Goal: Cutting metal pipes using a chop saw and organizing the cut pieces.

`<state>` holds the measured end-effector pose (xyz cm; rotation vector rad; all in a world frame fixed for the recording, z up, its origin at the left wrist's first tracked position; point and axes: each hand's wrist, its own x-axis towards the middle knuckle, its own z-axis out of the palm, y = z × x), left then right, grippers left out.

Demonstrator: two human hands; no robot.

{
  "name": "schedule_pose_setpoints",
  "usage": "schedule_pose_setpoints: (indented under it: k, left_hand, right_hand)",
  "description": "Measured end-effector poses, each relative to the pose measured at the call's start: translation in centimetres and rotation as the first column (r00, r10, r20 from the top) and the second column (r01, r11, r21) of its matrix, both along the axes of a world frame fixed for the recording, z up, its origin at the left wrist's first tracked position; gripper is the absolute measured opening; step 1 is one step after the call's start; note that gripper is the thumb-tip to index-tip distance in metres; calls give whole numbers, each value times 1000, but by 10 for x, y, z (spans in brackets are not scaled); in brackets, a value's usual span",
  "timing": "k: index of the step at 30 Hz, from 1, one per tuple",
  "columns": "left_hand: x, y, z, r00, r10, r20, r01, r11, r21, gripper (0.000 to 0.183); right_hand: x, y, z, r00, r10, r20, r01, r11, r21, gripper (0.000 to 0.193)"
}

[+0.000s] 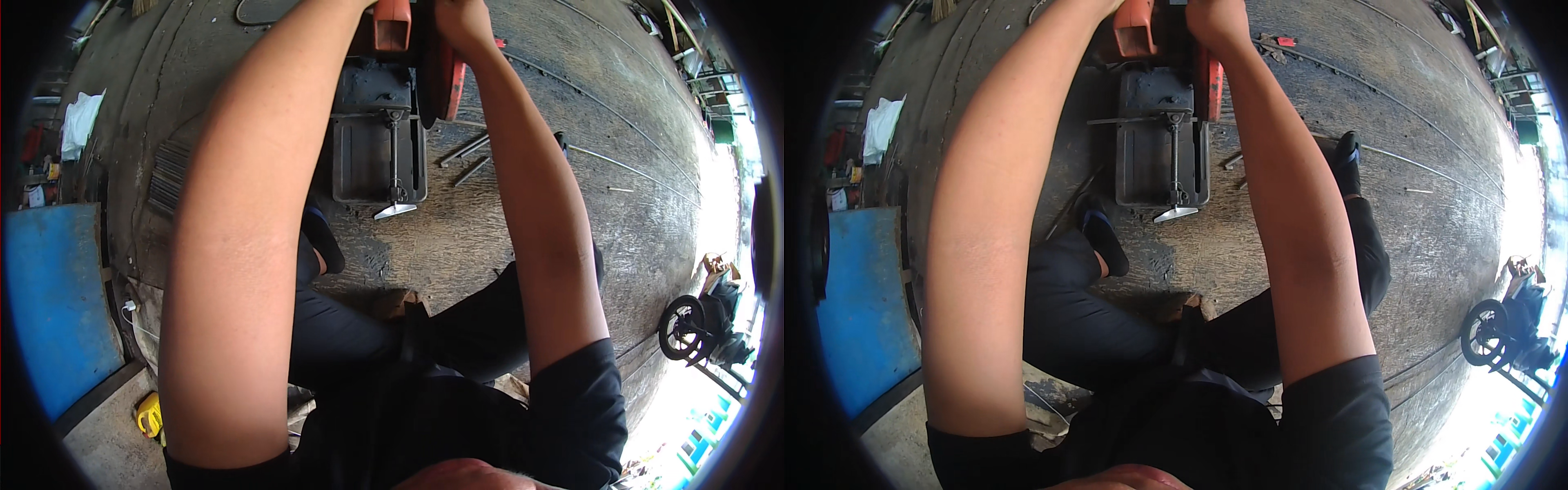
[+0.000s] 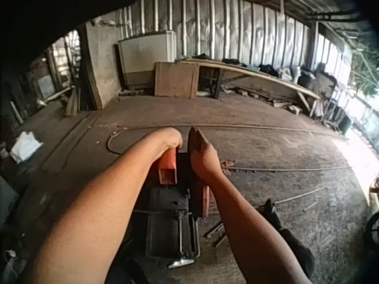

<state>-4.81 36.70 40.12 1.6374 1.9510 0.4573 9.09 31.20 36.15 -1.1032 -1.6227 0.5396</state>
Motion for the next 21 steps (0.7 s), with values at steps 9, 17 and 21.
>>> schedule_pose_setpoints:
  k: [9, 17, 21]
  left_hand:
    - [3, -37, 3, 999, 5, -35, -4, 1000, 29, 33]
    - [16, -84, 13, 995, 35, -97, -41, 997, -58, 42]
    - [19, -108, 1, 959, 260, 108, -272, 956, 112, 42]
  right_hand:
    - [-1, -20, -6, 993, 117, -31, -115, 991, 72, 43]
    - [-2, -47, -23, 976, 98, -193, -67, 985, 159, 43]
    - [6, -55, -34, 1000, -1, 16, 1, 1000, 16, 55]
